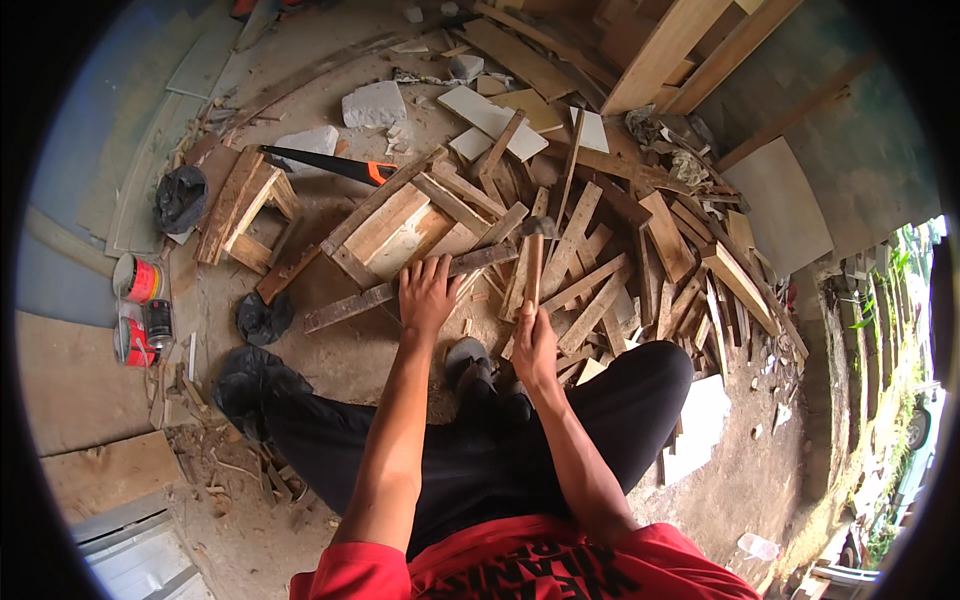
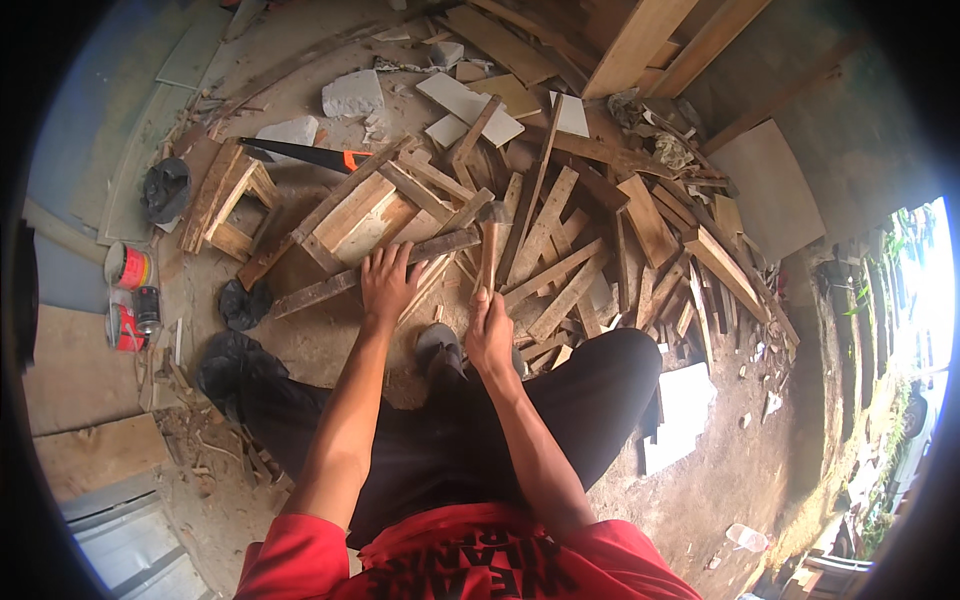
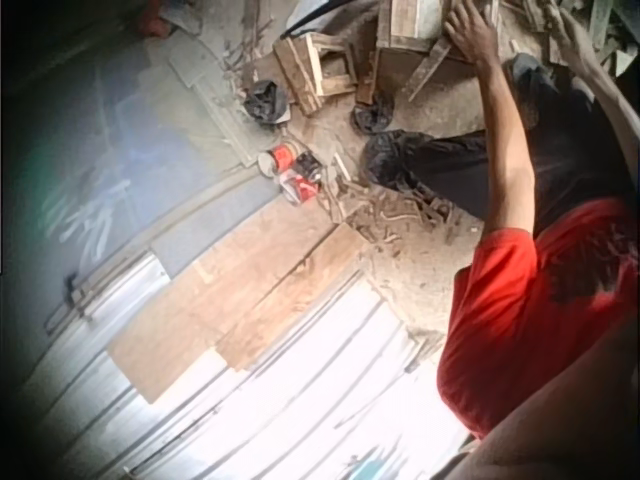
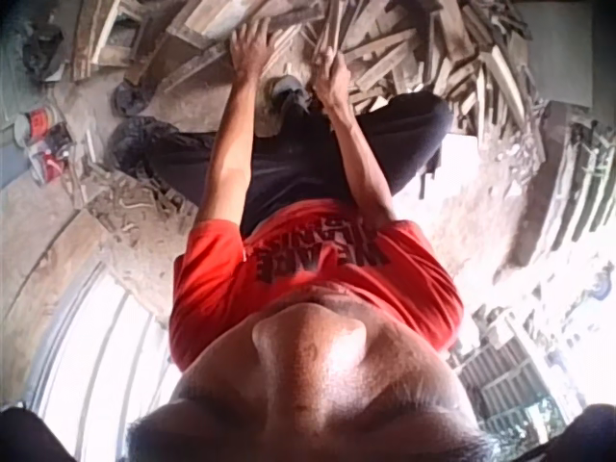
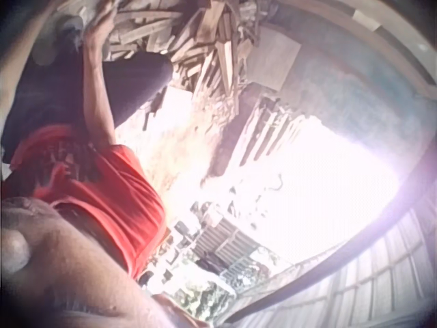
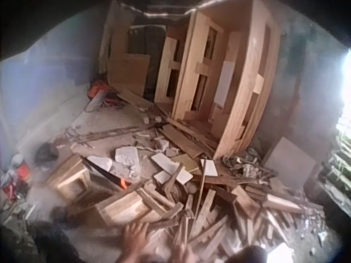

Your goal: The person sits on the floor and uses a hammer to repeatedly strike and break apart wooden planks and frames. The person repositions the wood pieces between strikes and discards broken fragments onto a surrounding pile.

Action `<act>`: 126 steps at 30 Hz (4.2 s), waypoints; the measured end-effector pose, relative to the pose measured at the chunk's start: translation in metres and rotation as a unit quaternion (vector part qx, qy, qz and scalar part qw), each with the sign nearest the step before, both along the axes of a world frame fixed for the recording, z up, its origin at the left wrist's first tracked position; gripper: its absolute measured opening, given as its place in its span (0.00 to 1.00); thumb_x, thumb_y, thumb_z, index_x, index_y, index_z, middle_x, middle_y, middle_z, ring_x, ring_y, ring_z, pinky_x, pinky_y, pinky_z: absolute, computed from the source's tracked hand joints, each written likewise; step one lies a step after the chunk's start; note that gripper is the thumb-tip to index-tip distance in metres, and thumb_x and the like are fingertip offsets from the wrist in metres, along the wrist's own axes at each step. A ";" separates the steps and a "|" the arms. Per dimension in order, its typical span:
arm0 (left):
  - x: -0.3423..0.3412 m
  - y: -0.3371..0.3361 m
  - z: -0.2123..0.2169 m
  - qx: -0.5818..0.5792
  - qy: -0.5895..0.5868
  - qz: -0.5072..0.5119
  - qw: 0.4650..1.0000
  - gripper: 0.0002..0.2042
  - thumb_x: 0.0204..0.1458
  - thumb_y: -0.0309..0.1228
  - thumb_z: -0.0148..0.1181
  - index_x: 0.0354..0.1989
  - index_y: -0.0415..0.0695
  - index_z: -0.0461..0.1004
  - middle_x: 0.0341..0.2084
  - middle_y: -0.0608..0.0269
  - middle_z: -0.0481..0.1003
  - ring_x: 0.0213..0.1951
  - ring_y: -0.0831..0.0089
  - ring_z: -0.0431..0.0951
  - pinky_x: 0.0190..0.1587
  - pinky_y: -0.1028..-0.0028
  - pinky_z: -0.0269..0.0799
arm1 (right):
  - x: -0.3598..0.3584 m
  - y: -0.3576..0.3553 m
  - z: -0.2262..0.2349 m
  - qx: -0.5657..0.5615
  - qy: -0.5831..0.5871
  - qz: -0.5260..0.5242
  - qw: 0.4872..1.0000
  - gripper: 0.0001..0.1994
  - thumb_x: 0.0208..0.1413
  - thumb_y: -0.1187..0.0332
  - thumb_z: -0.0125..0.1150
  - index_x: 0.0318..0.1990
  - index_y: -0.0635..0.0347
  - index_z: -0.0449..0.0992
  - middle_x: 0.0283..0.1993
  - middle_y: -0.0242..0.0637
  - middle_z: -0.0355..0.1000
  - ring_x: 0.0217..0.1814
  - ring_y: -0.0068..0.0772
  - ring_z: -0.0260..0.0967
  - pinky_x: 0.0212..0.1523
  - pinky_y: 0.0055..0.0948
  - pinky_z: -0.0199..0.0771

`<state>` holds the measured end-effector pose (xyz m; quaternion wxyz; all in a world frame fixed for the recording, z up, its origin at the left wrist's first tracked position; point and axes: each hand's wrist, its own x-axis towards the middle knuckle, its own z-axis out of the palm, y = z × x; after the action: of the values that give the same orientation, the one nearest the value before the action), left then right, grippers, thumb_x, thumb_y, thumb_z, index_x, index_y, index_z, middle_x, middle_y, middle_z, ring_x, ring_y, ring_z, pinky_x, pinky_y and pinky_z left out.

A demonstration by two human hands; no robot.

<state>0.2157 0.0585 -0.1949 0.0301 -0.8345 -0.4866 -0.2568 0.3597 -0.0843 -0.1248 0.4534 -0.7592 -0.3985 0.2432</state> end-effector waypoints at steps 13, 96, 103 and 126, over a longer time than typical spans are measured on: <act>0.004 0.002 0.005 -0.036 0.044 0.006 0.998 0.23 0.61 0.50 0.55 0.57 0.49 0.74 0.53 0.64 0.72 0.51 0.64 0.72 0.54 0.60 0.65 | 0.014 -0.005 -0.035 0.016 0.078 -0.064 0.995 0.22 0.73 0.52 0.42 0.36 0.65 0.69 0.21 0.39 0.66 0.22 0.36 0.64 0.26 0.41 0.65; 0.004 0.016 0.007 -0.020 -0.014 -0.031 0.999 0.23 0.53 0.51 0.64 0.51 0.49 0.78 0.42 0.60 0.73 0.47 0.59 0.73 0.50 0.59 0.67 | 0.032 -0.013 0.013 0.011 -0.003 -0.006 1.000 0.30 0.71 0.46 0.41 0.31 0.69 0.69 0.19 0.50 0.65 0.22 0.45 0.64 0.28 0.44 0.65; -0.029 0.056 0.059 -0.188 -0.171 -0.196 0.947 0.24 0.57 0.49 0.62 0.45 0.36 0.78 0.36 0.48 0.78 0.41 0.53 0.79 0.43 0.61 0.73 | 0.015 -0.025 0.045 0.031 0.337 -0.010 0.941 0.24 0.71 0.46 0.43 0.32 0.59 0.63 0.21 0.30 0.59 0.19 0.27 0.59 0.23 0.36 0.62; -0.132 0.029 0.249 -0.511 -0.010 -0.197 0.837 0.19 0.60 0.41 0.60 0.36 0.31 0.80 0.23 0.74 0.68 0.32 0.82 0.64 0.34 0.75 0.58 | 0.020 -0.062 0.111 -0.212 0.634 0.366 0.647 0.25 0.72 0.46 0.41 0.45 0.63 0.69 0.21 0.20 0.52 0.13 0.10 0.47 0.10 0.16 0.49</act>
<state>0.0840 0.0871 0.0539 -0.4568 -0.8069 -0.3740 0.0194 0.3799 -0.1465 -0.0136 0.2959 -0.2875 -0.1968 0.8894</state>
